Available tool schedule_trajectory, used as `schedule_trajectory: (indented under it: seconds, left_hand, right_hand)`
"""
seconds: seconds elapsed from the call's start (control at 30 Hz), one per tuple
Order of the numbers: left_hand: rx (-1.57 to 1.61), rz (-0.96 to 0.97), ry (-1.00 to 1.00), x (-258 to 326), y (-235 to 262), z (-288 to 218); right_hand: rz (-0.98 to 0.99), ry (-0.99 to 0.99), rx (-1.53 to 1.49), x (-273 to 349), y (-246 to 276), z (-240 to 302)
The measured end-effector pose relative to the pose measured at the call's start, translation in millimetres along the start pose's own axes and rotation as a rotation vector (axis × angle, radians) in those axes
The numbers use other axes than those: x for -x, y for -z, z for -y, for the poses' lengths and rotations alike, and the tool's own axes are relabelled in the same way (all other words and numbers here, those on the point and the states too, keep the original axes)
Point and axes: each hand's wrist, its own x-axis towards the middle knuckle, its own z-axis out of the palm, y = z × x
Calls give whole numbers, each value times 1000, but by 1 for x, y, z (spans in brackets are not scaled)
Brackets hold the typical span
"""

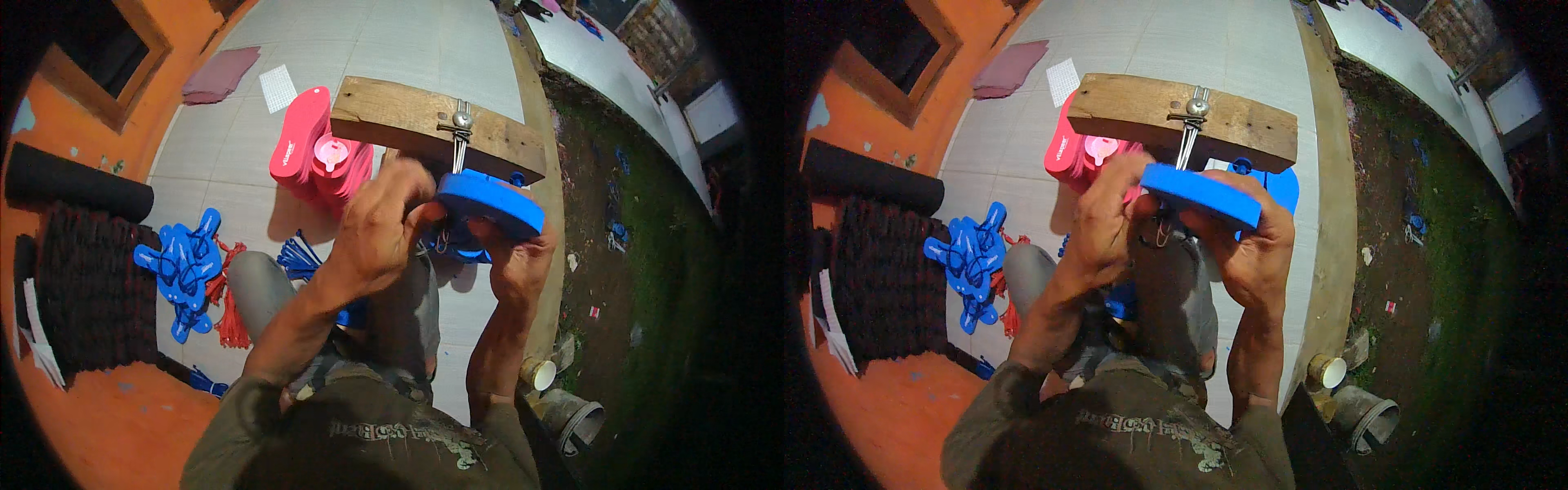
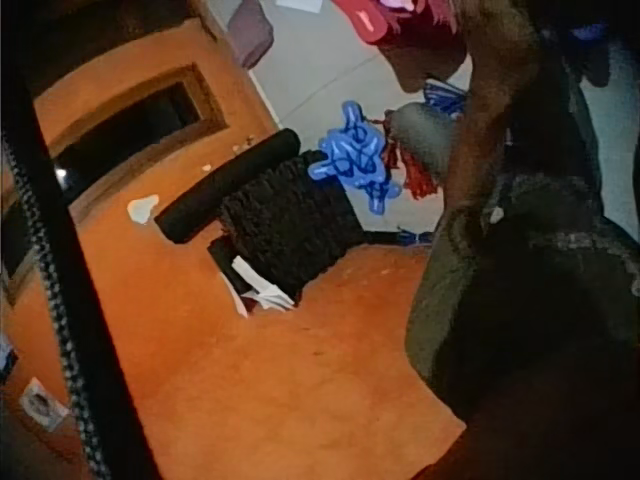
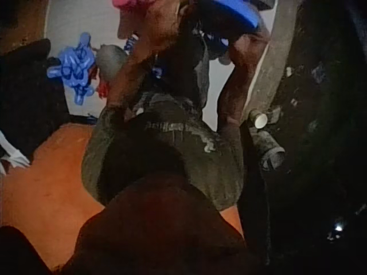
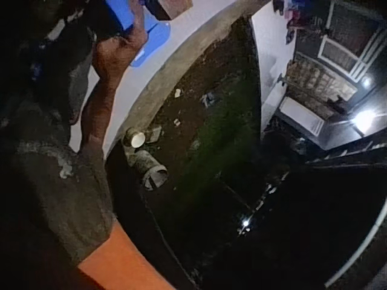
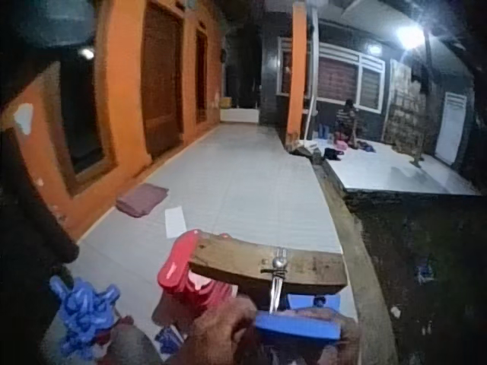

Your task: The person assembles flip-flops by hand using a simple wooden jig to pull rubber straps through the holes in foam soles.

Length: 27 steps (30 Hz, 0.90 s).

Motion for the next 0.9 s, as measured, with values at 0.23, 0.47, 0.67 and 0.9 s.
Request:
schedule_trajectory:
  seconds: [0.23,0.47,0.67,0.9]
  left_hand:
    - [348,69,280,-17,-4,-18]
    - [262,141,53,59,22,-35]
    - [411,242,380,102,45,-50]
    - [168,25,503,118,14,-8]
  right_hand:
    - [-86,-100,134,-1,-13,15]
    - [-377,-68,48,36,-34,12]
    - [-163,-380,-143,107,-29,22]
    - [-139,-448,86,119,-40,-31]
